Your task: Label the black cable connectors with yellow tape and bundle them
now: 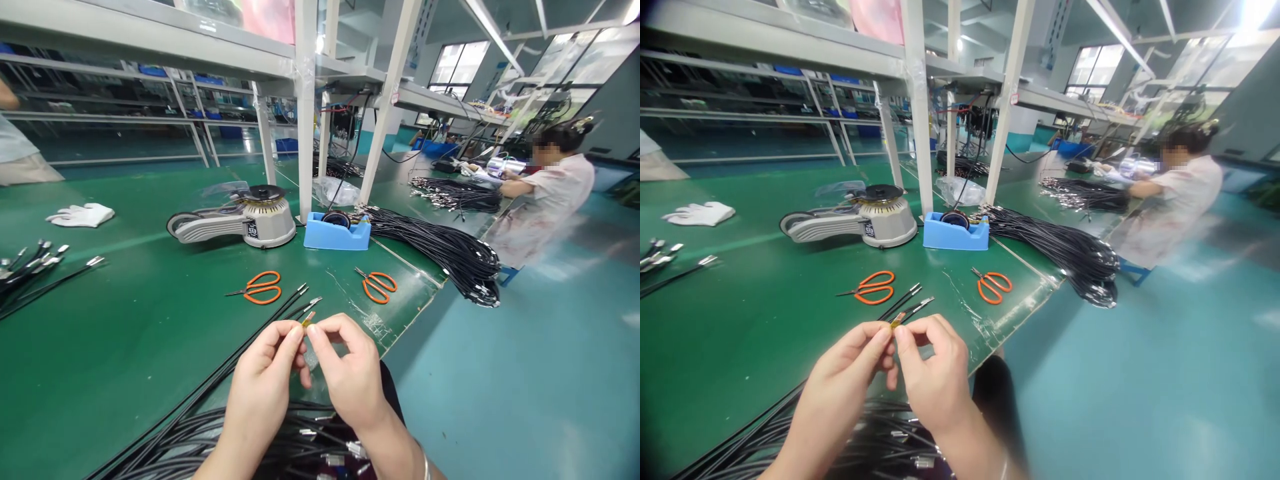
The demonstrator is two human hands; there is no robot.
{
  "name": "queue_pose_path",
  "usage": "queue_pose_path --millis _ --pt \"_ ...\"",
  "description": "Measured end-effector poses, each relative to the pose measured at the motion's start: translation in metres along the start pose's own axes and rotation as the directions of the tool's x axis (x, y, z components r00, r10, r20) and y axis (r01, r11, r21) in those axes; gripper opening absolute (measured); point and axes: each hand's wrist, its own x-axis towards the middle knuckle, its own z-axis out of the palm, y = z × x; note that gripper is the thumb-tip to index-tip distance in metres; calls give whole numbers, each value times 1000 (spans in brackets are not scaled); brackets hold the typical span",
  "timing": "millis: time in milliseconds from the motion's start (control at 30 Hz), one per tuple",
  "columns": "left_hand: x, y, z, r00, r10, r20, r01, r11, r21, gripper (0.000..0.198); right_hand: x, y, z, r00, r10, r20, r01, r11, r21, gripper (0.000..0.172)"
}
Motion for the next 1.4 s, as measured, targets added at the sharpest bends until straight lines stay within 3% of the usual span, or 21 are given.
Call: queue_pose_path --millis 200,433,667,767,967,1100,1167,1233,1333,1400 --pt "2 -5 -1 997 -52 63 60 988 -139 26 2 1 0 1000 -16 3 16 1000 13 17" --pt "2 -4 -4 987 -93 132 117 975 -190 22 3 -1 -2 999 -43 11 42 999 22 16" --pt "5 5 -7 950 -113 290 195 942 -271 30 4 3 -6 996 -65 68 58 993 100 15" --pt "8 5 -13 893 -166 417 307 904 -298 31 7 5 -10 983 -156 101 144 982 122 14" --pt "12 0 -23 728 -206 654 490 824 -285 30 17 11 -27 950 -251 186 237 967 94 10" --pt "10 -2 -27 545 -241 803 631 749 -204 27 22 14 -35 831 -437 343 358 893 272 13" --pt "10 -2 -27 499 -253 829 655 737 -169 29 24 16 -35 808 -478 345 368 866 338 6" --pt "11 -1 -25 554 -262 790 617 766 -179 30 25 19 -35 834 -444 326 329 876 352 4" --pt "10 5 -18 760 -253 598 401 907 -127 29 29 23 -39 894 -281 348 164 930 329 10" --pt "8 8 -12 868 -214 449 237 972 5 30 31 24 -45 929 -127 349 9 947 322 13"
